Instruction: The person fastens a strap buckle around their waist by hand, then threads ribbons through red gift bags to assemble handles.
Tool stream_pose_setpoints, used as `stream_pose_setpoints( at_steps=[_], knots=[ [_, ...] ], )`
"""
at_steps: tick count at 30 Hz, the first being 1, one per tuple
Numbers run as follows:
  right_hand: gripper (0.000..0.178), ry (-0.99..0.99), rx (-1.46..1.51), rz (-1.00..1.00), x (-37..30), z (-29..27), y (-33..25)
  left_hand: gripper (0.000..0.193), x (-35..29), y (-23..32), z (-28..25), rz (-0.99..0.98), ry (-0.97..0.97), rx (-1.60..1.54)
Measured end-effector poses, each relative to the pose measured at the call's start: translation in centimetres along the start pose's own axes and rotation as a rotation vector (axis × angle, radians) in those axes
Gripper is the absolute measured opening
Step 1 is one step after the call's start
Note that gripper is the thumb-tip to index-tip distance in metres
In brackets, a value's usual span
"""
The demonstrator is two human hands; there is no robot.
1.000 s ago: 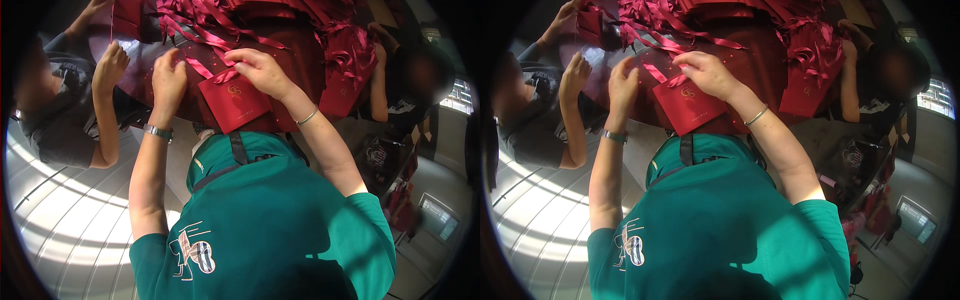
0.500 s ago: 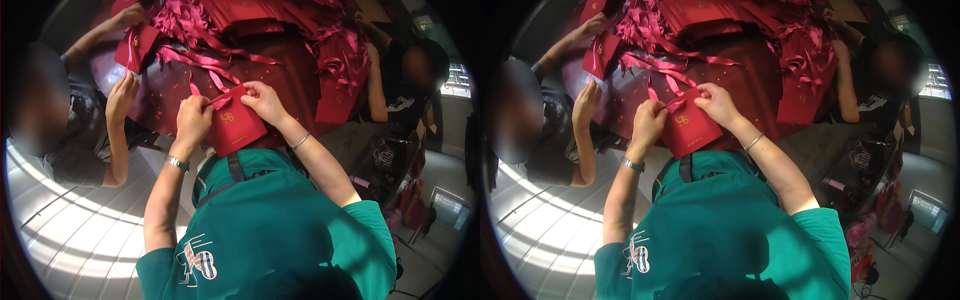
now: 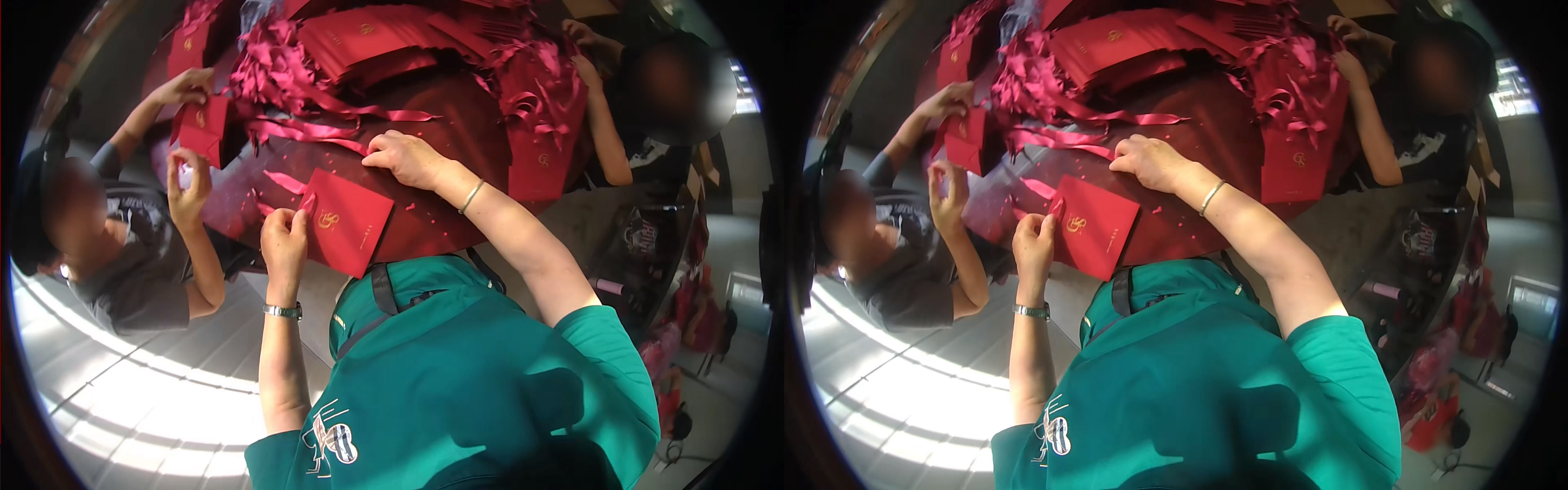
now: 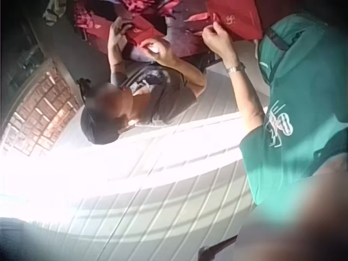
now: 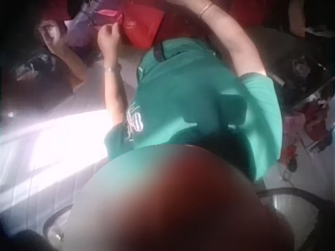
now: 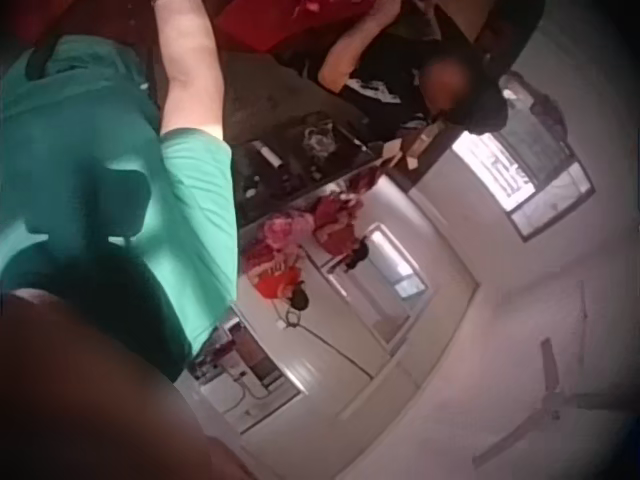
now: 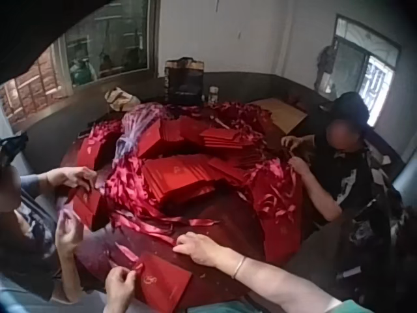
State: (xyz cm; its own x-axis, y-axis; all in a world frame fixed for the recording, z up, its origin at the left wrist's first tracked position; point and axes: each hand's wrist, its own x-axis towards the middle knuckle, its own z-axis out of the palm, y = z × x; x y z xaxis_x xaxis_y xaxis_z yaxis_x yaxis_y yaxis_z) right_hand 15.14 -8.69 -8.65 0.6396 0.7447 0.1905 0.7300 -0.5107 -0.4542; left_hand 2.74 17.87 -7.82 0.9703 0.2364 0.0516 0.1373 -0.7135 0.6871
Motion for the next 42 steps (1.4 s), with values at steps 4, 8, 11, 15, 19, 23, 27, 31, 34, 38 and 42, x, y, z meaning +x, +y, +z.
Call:
stream_pose_setpoints(
  at_steps=[4,8,11,15,19,23,27,31,34,38,42],
  knots=[
    [0.012,0.004,-0.085,0.074,-1.3,-0.3,-0.1,0.020,0.9,3.1,0.2,0.191,0.266,0.482],
    [0.020,-0.077,-0.144,0.164,-2.8,-1.1,-1.6,0.028,4.1,4.7,1.2,0.320,0.067,0.341],
    [0.026,-0.001,-0.131,0.252,-4.1,0.0,-2.0,0.027,5.8,4.1,2.9,0.266,-0.086,0.349],
    [0.022,0.152,-0.032,0.336,-5.4,-0.3,-2.8,0.024,6.1,4.3,3.4,0.173,-0.133,0.197],
    [0.017,0.329,0.029,0.368,-6.0,-1.1,-3.4,0.023,6.4,6.2,2.1,0.150,-0.129,0.198],
    [0.012,0.497,0.242,0.438,-6.2,-2.7,-4.2,0.022,6.6,7.4,2.0,0.210,-0.173,0.150],
    [0.018,0.549,0.657,0.622,-6.8,-2.4,-4.5,0.021,5.7,9.3,2.3,0.222,-0.305,0.101],
    [0.016,0.645,0.853,0.685,-7.4,-3.5,-4.4,0.017,4.8,11.8,2.1,0.413,-0.328,0.084],
    [0.016,0.838,0.862,0.601,-8.3,-5.4,-3.7,0.013,5.0,14.9,0.6,0.567,-0.355,0.009],
    [0.017,1.198,0.894,0.463,-9.8,-10.0,-2.6,0.012,5.1,17.8,-2.1,0.786,-0.384,-0.233],
    [0.018,1.238,0.769,0.371,-10.8,-13.0,-3.1,0.015,4.8,15.7,-1.5,0.939,-0.411,-0.304]
  ],
)
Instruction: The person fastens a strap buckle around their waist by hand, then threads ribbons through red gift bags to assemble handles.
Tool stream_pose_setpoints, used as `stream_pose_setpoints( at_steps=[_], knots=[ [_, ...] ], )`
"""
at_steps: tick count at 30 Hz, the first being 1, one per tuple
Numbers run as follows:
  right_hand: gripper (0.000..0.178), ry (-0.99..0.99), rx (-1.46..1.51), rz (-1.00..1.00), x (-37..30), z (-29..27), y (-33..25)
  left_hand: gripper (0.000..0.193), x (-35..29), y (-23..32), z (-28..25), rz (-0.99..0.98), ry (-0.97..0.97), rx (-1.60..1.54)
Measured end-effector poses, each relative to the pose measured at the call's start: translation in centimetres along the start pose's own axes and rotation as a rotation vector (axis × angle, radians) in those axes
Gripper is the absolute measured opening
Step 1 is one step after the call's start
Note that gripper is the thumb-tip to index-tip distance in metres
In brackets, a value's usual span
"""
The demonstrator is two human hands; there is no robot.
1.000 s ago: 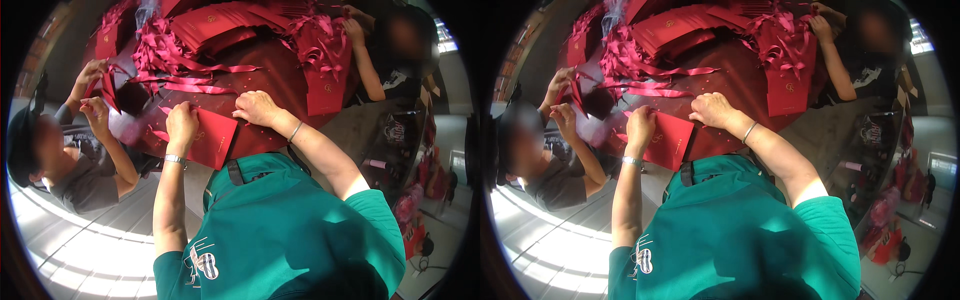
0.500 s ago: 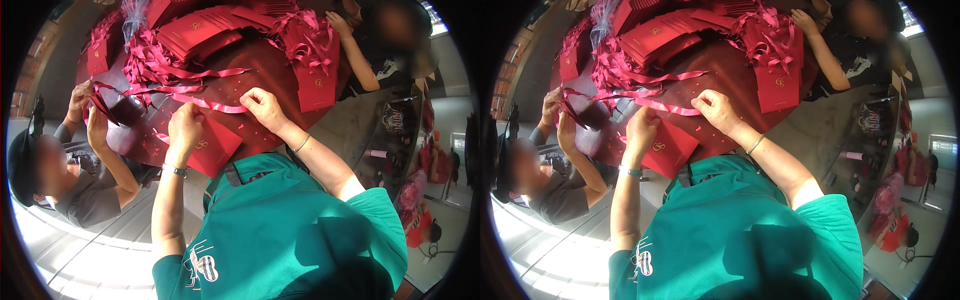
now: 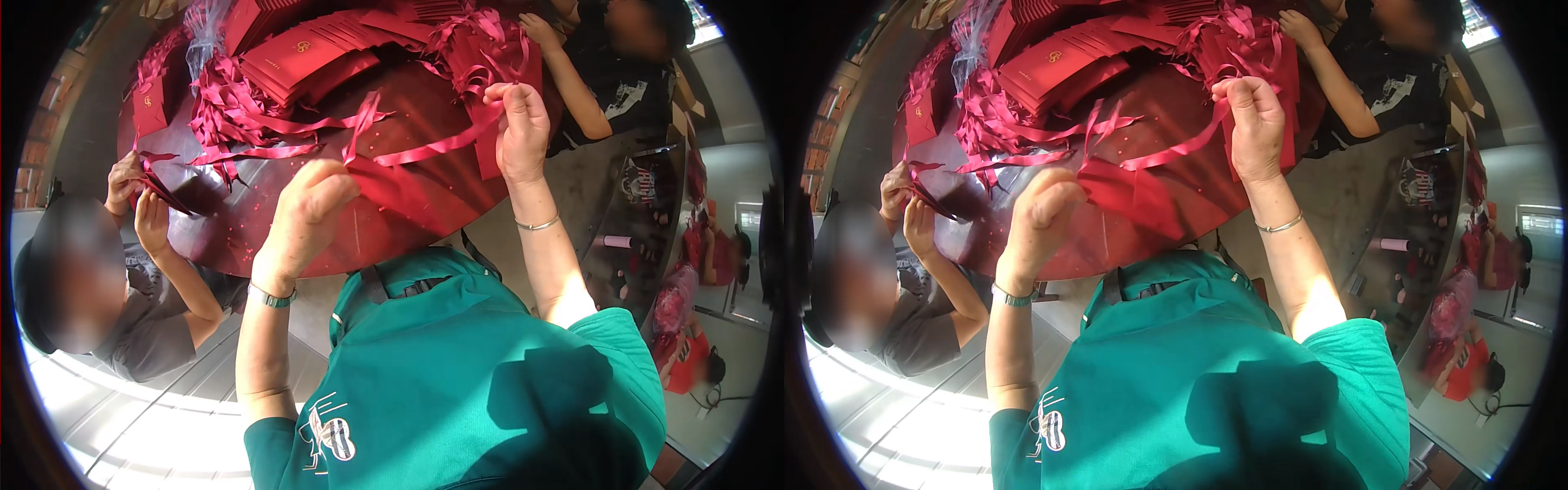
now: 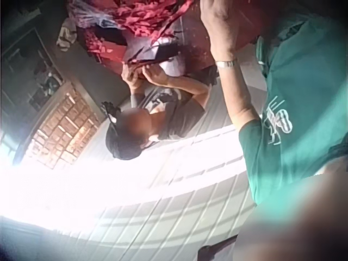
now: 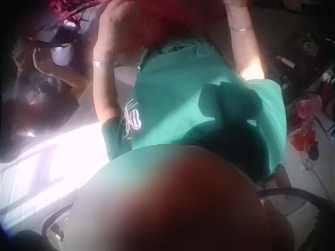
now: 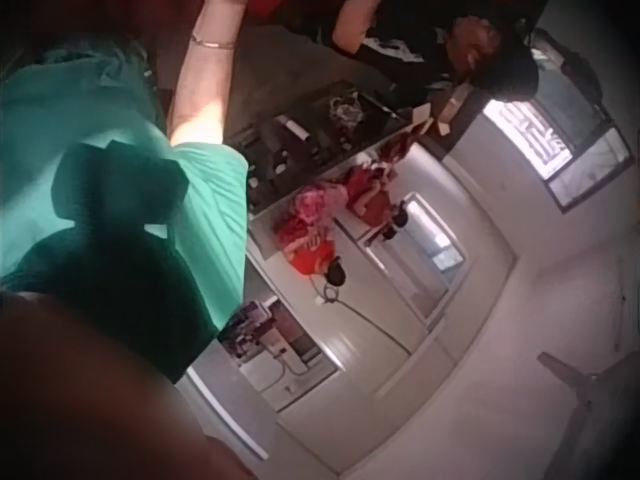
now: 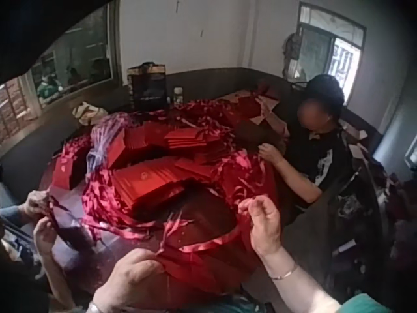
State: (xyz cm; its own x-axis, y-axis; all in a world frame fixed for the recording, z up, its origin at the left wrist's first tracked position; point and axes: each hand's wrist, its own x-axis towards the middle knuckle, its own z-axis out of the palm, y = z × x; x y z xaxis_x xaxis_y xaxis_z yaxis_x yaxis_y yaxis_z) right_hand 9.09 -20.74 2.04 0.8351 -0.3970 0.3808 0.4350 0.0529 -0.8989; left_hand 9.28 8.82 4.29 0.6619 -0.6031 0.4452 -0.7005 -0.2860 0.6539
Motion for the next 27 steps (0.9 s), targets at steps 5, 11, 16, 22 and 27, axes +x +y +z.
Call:
stream_pose_setpoints(
  at_steps=[5,11,16,22,27],
  knots=[
    [0.012,-0.174,-0.206,0.011,-2.3,0.9,2.0,0.017,-6.8,-5.6,0.8,-0.238,-0.052,0.173],
    [0.017,-0.400,-0.599,0.089,-3.2,2.5,5.6,0.020,-6.9,-3.1,-2.1,-0.392,0.234,0.093],
    [0.029,-0.219,-0.538,-0.086,-2.5,5.0,0.0,0.016,-4.6,4.6,-6.8,-0.203,0.740,-0.159],
    [0.031,-0.074,-0.043,-1.020,0.1,5.9,-16.7,0.013,-3.8,15.3,-13.7,0.267,0.833,-0.262],
    [0.034,0.005,0.084,-1.168,0.6,5.7,-17.2,0.013,-14.1,13.1,-19.5,0.268,0.693,-0.139]
  ],
)
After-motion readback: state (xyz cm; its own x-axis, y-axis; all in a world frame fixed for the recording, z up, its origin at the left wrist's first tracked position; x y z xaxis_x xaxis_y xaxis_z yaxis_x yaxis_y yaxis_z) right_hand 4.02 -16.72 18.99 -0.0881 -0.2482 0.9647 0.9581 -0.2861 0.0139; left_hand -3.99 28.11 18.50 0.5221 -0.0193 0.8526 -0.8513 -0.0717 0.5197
